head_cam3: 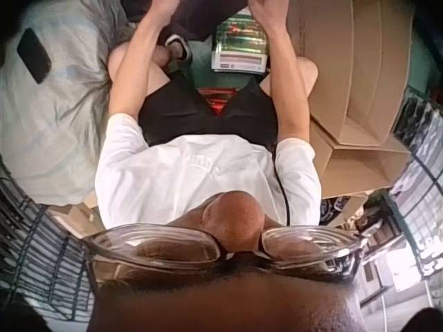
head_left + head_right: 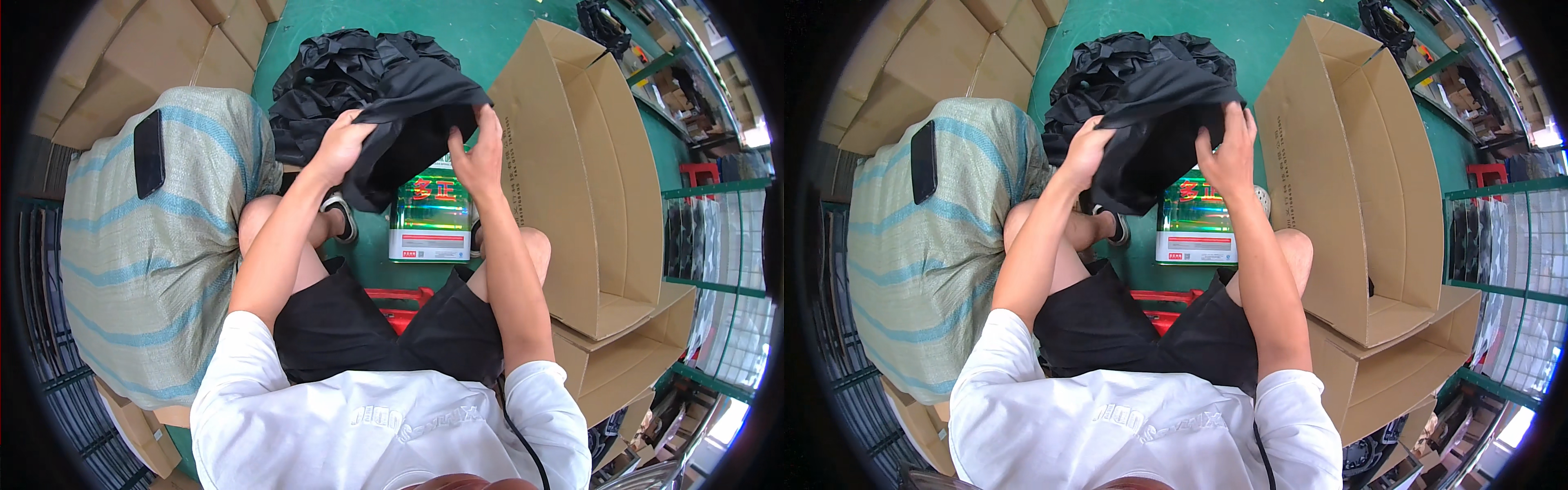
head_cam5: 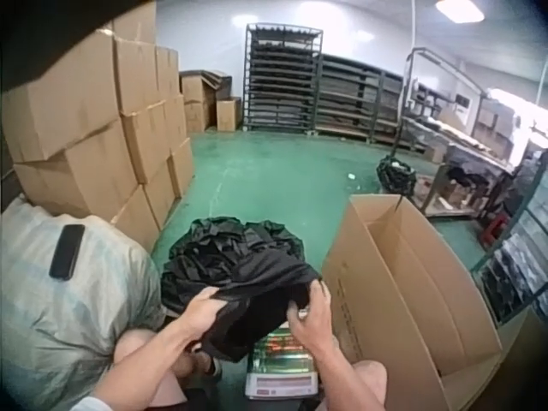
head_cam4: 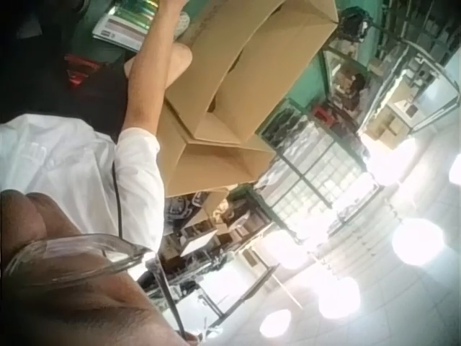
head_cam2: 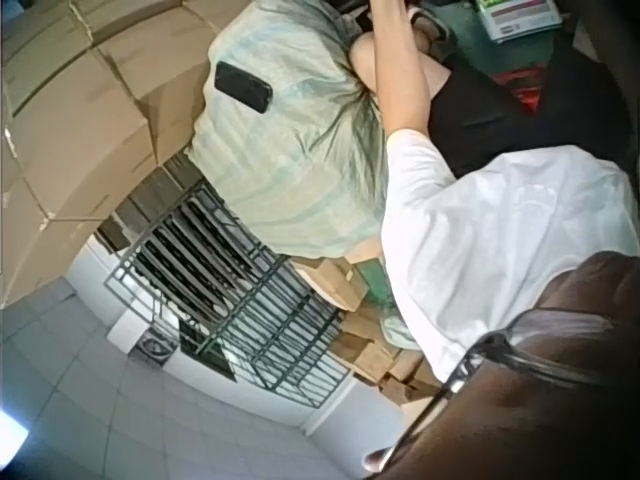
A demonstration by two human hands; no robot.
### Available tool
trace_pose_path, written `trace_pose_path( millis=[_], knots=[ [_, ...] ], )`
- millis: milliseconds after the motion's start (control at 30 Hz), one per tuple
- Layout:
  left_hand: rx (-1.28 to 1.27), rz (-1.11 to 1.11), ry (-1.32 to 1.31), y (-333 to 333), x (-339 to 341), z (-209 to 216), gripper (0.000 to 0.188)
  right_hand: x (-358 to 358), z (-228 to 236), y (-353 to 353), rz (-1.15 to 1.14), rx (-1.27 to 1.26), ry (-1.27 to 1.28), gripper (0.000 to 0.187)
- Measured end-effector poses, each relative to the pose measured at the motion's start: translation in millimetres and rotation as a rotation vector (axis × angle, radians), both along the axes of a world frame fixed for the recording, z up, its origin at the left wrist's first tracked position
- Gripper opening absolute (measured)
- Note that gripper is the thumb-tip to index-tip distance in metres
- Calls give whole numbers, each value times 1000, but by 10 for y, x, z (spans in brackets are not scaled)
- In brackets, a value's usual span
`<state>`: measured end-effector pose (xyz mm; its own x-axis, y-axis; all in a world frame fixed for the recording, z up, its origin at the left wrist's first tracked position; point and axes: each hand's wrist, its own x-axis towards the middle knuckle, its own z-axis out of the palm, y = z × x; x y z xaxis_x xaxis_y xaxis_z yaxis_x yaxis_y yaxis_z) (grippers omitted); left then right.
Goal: Inspecting and packing black fabric covers into a cardboard box.
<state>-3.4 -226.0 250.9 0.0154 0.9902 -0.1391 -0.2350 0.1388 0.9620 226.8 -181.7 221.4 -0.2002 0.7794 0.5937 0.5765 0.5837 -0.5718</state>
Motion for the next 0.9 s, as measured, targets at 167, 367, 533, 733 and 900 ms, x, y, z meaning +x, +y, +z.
trace_pose_path(
  millis=[167, 367, 533, 733, 900],
  knots=[
    [-158, -131, -511, -148, -148, -41, 32, -159, 5, -48, -82, -19, 592, 63],
    [-234, -228, -746, -151, -116, -177, 34, -8, -136, 75, 138, -266, 361, 32],
    [-68, -155, -470, -100, -252, -64, 27, 177, -172, 125, 242, -613, 771, 7],
    [90, -38, -262, -20, -126, 55, 21, 220, -129, 99, 24, -535, 537, 8],
    [31, 351, -186, 34, 29, -279, 19, 132, -39, -67, -298, -182, 18, 22]
  ],
)
